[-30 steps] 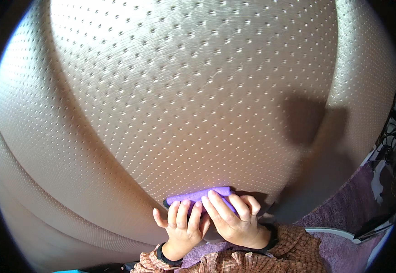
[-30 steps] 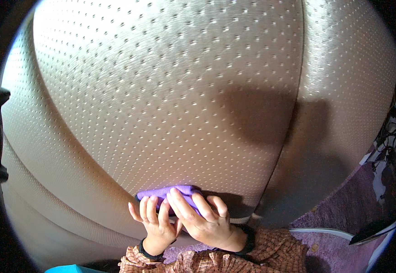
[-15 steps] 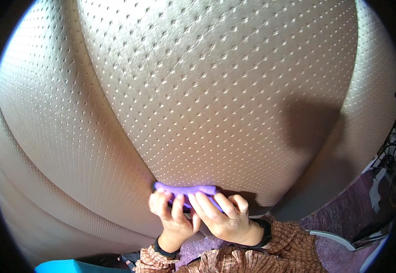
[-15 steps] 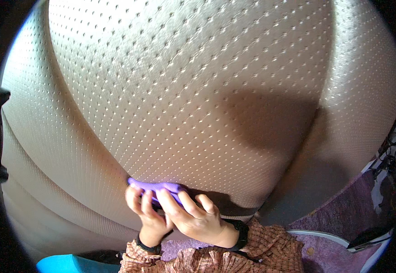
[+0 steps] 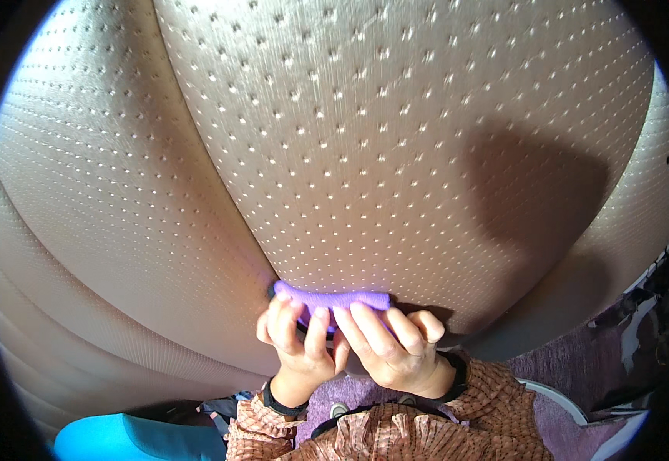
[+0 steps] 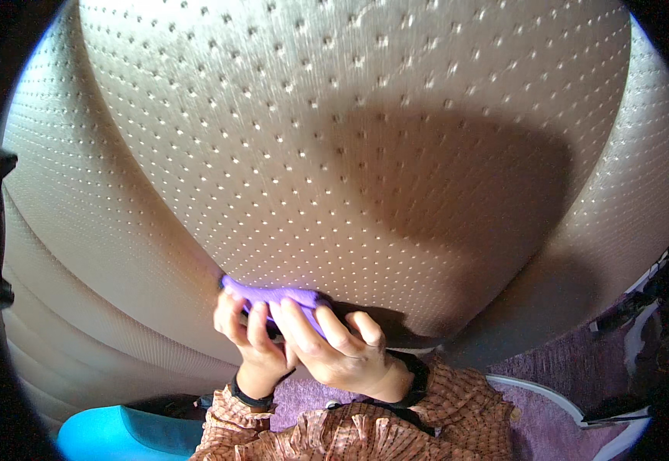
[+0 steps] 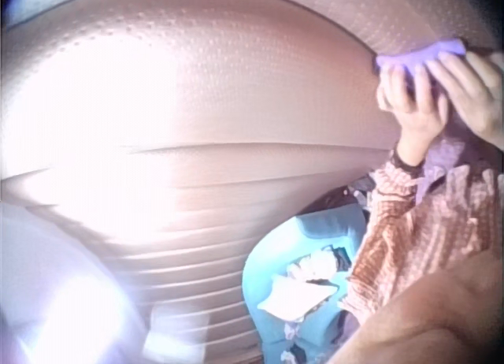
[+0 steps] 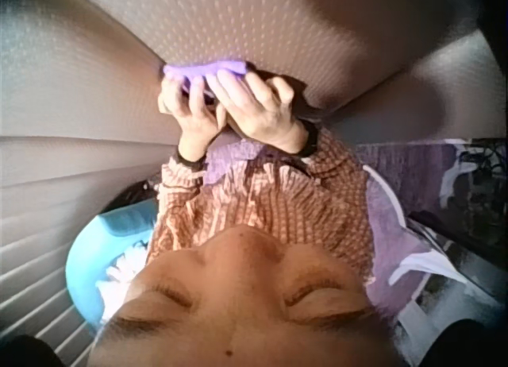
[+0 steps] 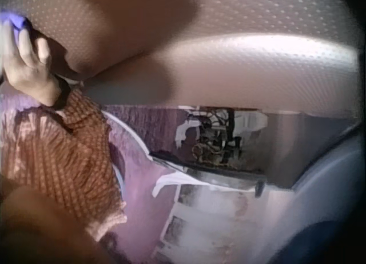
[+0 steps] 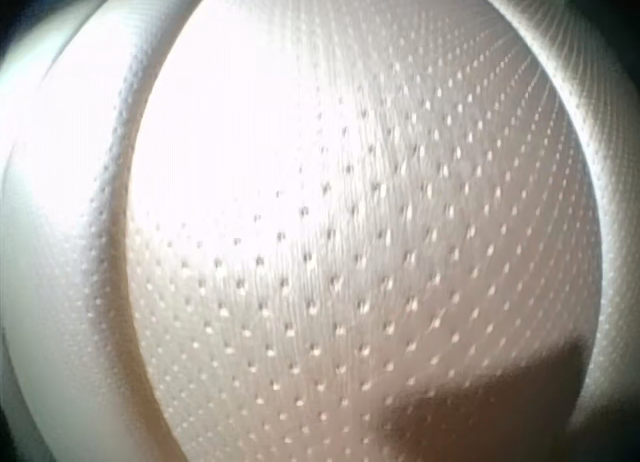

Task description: The person smooths a large floral-patterned wallpaper on a wall using a black smoothing tool with a purple edge, moving it in overlapping strokes across the surface. The person then moves to a padded wall panel and continues smoothing with the same tool.

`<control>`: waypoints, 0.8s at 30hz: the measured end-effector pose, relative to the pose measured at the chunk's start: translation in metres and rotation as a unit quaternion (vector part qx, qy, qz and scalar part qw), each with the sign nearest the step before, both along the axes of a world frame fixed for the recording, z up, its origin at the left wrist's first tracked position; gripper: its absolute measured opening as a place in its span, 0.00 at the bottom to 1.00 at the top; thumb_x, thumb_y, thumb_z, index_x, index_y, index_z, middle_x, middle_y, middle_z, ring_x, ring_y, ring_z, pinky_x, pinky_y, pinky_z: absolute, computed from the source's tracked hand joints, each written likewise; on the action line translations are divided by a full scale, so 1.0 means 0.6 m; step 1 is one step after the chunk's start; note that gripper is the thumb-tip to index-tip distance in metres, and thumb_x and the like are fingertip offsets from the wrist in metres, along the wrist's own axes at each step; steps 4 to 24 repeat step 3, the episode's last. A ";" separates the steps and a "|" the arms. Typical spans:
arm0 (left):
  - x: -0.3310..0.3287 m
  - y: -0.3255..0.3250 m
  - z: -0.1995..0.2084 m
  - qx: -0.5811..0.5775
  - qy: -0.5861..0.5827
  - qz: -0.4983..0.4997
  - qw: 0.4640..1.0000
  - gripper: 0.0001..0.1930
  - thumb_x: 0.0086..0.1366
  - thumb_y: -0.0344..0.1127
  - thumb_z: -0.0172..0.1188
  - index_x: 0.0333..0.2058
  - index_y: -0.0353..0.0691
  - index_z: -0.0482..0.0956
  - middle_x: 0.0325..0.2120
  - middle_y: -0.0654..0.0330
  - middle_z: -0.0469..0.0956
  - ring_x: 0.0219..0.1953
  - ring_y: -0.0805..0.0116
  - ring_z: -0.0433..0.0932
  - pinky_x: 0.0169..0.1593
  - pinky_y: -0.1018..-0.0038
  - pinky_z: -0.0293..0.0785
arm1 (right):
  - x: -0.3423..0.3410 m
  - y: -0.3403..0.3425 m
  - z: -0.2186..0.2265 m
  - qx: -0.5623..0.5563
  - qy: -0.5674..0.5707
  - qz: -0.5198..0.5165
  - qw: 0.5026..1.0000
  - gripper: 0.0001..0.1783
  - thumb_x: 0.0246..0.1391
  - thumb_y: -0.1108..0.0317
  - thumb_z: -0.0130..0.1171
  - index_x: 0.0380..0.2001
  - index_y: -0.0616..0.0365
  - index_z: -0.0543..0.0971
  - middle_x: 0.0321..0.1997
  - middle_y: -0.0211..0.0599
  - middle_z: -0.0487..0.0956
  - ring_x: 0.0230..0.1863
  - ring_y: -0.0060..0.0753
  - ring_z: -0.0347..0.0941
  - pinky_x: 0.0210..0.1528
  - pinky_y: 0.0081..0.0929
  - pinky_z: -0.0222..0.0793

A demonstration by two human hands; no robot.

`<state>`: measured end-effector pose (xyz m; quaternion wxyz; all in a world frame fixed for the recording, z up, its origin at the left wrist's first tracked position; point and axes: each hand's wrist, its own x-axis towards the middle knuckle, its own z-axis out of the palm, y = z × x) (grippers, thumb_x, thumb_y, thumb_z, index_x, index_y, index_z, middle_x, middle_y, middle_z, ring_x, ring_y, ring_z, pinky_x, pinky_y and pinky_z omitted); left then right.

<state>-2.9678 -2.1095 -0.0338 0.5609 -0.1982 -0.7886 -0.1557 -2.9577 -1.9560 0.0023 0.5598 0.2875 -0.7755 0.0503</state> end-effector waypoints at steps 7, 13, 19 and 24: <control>0.011 0.008 -0.088 0.017 -0.010 -0.038 0.999 0.30 0.46 0.42 0.63 0.51 0.49 0.67 0.50 0.53 0.60 0.53 0.49 0.62 0.52 0.56 0.56 | 0.012 0.015 -0.083 0.040 -0.003 -0.020 0.999 0.20 0.53 0.52 0.53 0.48 0.44 0.78 0.52 0.16 0.71 0.52 0.19 0.61 0.59 0.33 0.47; 0.011 0.008 -0.088 0.017 -0.010 -0.038 0.999 0.30 0.46 0.42 0.63 0.51 0.49 0.67 0.50 0.53 0.60 0.53 0.49 0.62 0.52 0.56 0.56 | 0.012 0.015 -0.083 0.040 -0.003 -0.020 0.999 0.20 0.53 0.52 0.53 0.48 0.44 0.78 0.52 0.16 0.71 0.52 0.19 0.61 0.59 0.33 0.47; 0.011 0.008 -0.088 0.017 -0.010 -0.038 0.999 0.30 0.46 0.42 0.63 0.51 0.49 0.67 0.50 0.53 0.60 0.53 0.49 0.62 0.52 0.56 0.56 | 0.012 0.015 -0.083 0.040 -0.003 -0.020 0.999 0.20 0.53 0.52 0.53 0.48 0.44 0.78 0.52 0.16 0.71 0.52 0.19 0.61 0.59 0.33 0.47; 0.011 0.008 -0.088 0.017 -0.010 -0.038 0.999 0.30 0.46 0.42 0.63 0.51 0.49 0.67 0.50 0.53 0.60 0.53 0.49 0.62 0.52 0.56 0.56 | 0.012 0.015 -0.083 0.040 -0.003 -0.020 0.999 0.20 0.53 0.52 0.53 0.48 0.44 0.78 0.52 0.16 0.71 0.52 0.19 0.61 0.59 0.33 0.47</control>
